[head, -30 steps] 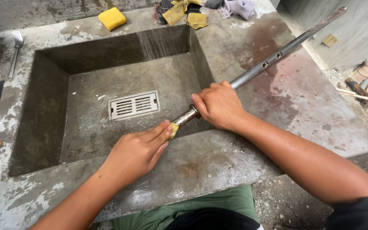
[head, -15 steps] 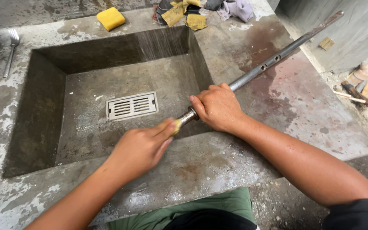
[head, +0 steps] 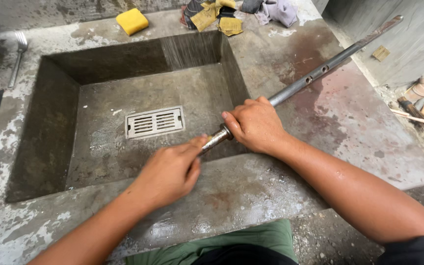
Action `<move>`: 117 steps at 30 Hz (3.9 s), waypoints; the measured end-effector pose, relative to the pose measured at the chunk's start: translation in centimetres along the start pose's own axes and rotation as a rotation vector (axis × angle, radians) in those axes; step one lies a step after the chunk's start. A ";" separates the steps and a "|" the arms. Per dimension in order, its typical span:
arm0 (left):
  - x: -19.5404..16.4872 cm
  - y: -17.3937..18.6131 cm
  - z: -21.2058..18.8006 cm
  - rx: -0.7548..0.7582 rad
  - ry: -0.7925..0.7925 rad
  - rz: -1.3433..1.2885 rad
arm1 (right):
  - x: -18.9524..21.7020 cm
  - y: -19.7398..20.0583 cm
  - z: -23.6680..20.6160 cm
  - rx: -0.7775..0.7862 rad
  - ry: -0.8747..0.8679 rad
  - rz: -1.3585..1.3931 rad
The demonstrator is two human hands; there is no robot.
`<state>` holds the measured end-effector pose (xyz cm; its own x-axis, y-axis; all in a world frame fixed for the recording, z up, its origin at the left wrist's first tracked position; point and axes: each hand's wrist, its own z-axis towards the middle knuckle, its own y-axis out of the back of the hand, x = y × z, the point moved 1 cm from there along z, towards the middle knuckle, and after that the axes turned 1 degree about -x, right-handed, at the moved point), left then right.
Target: The person scrubs a long metal rod with a yellow sponge under running water in a concrete sink. They rotate the rod and scrub different sections, then repeat the process with a second metal rod.
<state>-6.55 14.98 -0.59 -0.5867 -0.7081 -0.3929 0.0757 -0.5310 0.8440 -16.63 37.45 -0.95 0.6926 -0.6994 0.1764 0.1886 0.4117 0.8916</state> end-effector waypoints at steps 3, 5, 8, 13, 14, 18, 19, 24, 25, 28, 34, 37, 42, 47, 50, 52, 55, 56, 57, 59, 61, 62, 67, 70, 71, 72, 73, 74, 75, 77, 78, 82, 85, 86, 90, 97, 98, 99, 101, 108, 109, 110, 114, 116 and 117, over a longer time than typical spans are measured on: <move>-1.1 -0.5 1.6 0.052 0.051 0.006 | 0.1 0.2 0.0 0.025 -0.028 -0.008; -1.5 0.3 1.3 0.001 -0.018 0.001 | 0.0 0.1 -0.1 0.027 -0.023 0.001; -1.2 2.1 -0.6 -0.002 -0.042 0.006 | -0.5 -0.2 -0.2 0.033 -0.017 -0.003; -0.9 1.1 -0.3 0.063 -0.125 0.132 | -0.3 -0.1 -0.6 0.000 -0.025 0.006; -1.1 0.2 0.7 0.031 -0.137 0.112 | -0.2 0.0 -0.7 0.003 -0.026 0.012; -1.7 -0.5 2.2 -0.067 -0.197 0.078 | 0.0 0.5 -0.6 -0.032 0.006 -0.018; -1.8 -0.2 2.0 -0.053 -0.179 0.083 | -0.1 0.5 -0.6 -0.016 0.003 -0.011; -2.1 1.8 -0.7 -0.017 -0.157 0.147 | -0.6 0.2 -0.9 0.029 -0.044 0.013; -2.1 1.7 -0.7 0.003 -0.158 0.153 | -0.6 0.2 -1.0 0.029 -0.056 0.015; -2.1 0.1 1.4 0.004 -0.150 0.168 | -0.4 0.4 -1.0 0.012 -0.032 0.021; -2.1 0.2 0.9 -0.018 -0.136 0.137 | -0.8 0.5 -1.0 0.016 -0.026 0.001; -1.9 0.8 -0.6 0.001 -0.114 0.163 | -1.0 0.0 -1.3 0.006 -0.050 0.013; -1.9 -1.3 2.4 -0.034 -0.192 0.144 | -1.3 0.3 -1.3 -0.026 -0.007 0.023; -2.8 -0.5 2.3 -0.004 -0.102 0.168 | -1.3 0.7 -1.4 -0.008 0.008 0.018; -3.2 1.0 0.8 0.004 -0.108 0.173 | -1.4 0.5 -1.6 -0.009 -0.017 0.021; -3.1 1.0 0.8 0.002 -0.127 0.178 | -1.6 0.4 -1.6 -0.009 -0.036 0.009; -2.7 -0.7 2.5 -0.002 -0.136 0.176 | -1.4 0.4 -1.6 -0.002 -0.039 0.018; -2.6 -1.3 3.1 -0.048 -0.189 0.158 | -1.4 0.5 -1.6 0.000 -0.031 0.032; -2.4 -1.6 3.6 -0.092 -0.246 0.136 | -1.4 0.6 -1.5 0.004 -0.028 0.044; -2.1 -1.6 3.3 -0.048 -0.168 0.131 | -1.5 0.7 -1.5 0.010 -0.006 0.046; -2.1 -0.9 2.4 0.008 -0.096 0.143 | -1.8 0.8 -1.4 0.015 0.006 0.051; -2.1 -0.2 1.6 0.037 -0.062 0.161 | -2.2 0.8 -1.3 0.015 0.011 0.056; -3.0 0.8 0.5 0.039 -0.141 0.206 | -3.8 0.4 -1.6 -0.010 -0.148 0.000; -2.9 -0.8 2.1 -0.009 -0.208 0.197 | -3.5 -0.2 -1.9 -0.148 -0.126 -0.027; -2.7 -1.4 2.7 -0.051 -0.220 0.172 | -3.4 -0.3 -1.8 -0.172 -0.117 -0.001; -2.5 -1.8 3.0 -0.095 -0.240 0.148 | -3.3 -0.4 -1.7 -0.201 -0.111 0.020; -2.3 -2.0 2.9 -0.086 -0.230 0.154 | -3.3 -0.5 -1.6 -0.218 -0.080 -0.008; -2.1 -2.1 2.7 -0.079 -0.218 0.159 | -3.3 -0.5 -1.6 -0.232 -0.047 -0.036; -1.9 -2.0 2.3 -0.065 -0.200 0.162 | -3.3 -0.6 -1.6 -0.242 -0.016 -0.057; -1.9 -1.4 0.8 -0.038 -0.183 0.183 | -3.7 -0.8 -1.8 -0.179 -0.016 -0.070; -2.0 -1.0 0.2 -0.029 -0.182 0.202 | -4.0 -0.8 -1.9 -0.158 -0.012 -0.081; -2.7 -0.3 -0.3 -0.026 -0.222 0.247 | -4.7 -0.8 -2.4 -0.134 0.005 -0.079; -2.8 -1.2 1.3 0.009 -0.151 0.227 | -4.7 -0.7 -2.0 -0.099 0.010 -0.077; -2.8 -1.7 2.1 -0.025 -0.168 0.193 | -4.7 -0.7 -1.7 -0.080 0.012 -0.084; -2.3 -1.9 2.5 -0.117 -0.184 0.119 | -4.7 -0.8 -0.7 -0.004 -0.008 -0.056; -2.7 1.1 -0.9 -0.019 -0.083 0.180 | -4.5 -1.1 -1.0 -0.087 -0.020 -0.086; -2.9 0.9 -0.4 0.009 -0.072 0.189 | -4.4 -1.0 -1.1 -0.098 -0.030 -0.085; -3.0 0.6 0.2 0.030 -0.051 0.198 | -4.2 -0.9 -1.1 -0.104 -0.029 -0.082; -3.2 -0.7 2.2 -0.041 -0.142 0.188 | -4.0 -0.6 -1.0 -0.097 -0.027 -0.084; -2.8 -0.4 -0.4 -0.084 -0.270 0.297 | -4.1 -0.9 -1.4 -0.085 -0.032 -0.067; -2.7 -0.2 -0.9 -0.083 -0.282 0.310 | -4.2 -1.0 -1.5 -0.084 -0.044 -0.067; -2.7 -0.1 -1.2 -0.082 -0.300 0.324 | -4.2 -1.1 -1.6 -0.087 -0.060 -0.068; -2.5 -1.3 0.7 -0.082 -0.274 0.324 | -4.3 -1.3 -1.3 -0.084 -0.067 -0.092; -2.2 -2.1 2.3 -0.056 -0.191 0.195 | -4.2 -1.1 -0.9 -0.082 -0.063 -0.080; -1.9 -2.4 2.7 -0.045 -0.149 0.125 | -4.2 -1.1 -0.8 -0.076 -0.060 -0.077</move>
<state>-7.78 18.87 -0.83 -0.6827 -0.6952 -0.2248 0.1893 -0.4655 0.8646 -19.23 40.41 -3.05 0.6314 -0.7634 0.1358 0.2935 0.3974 0.8694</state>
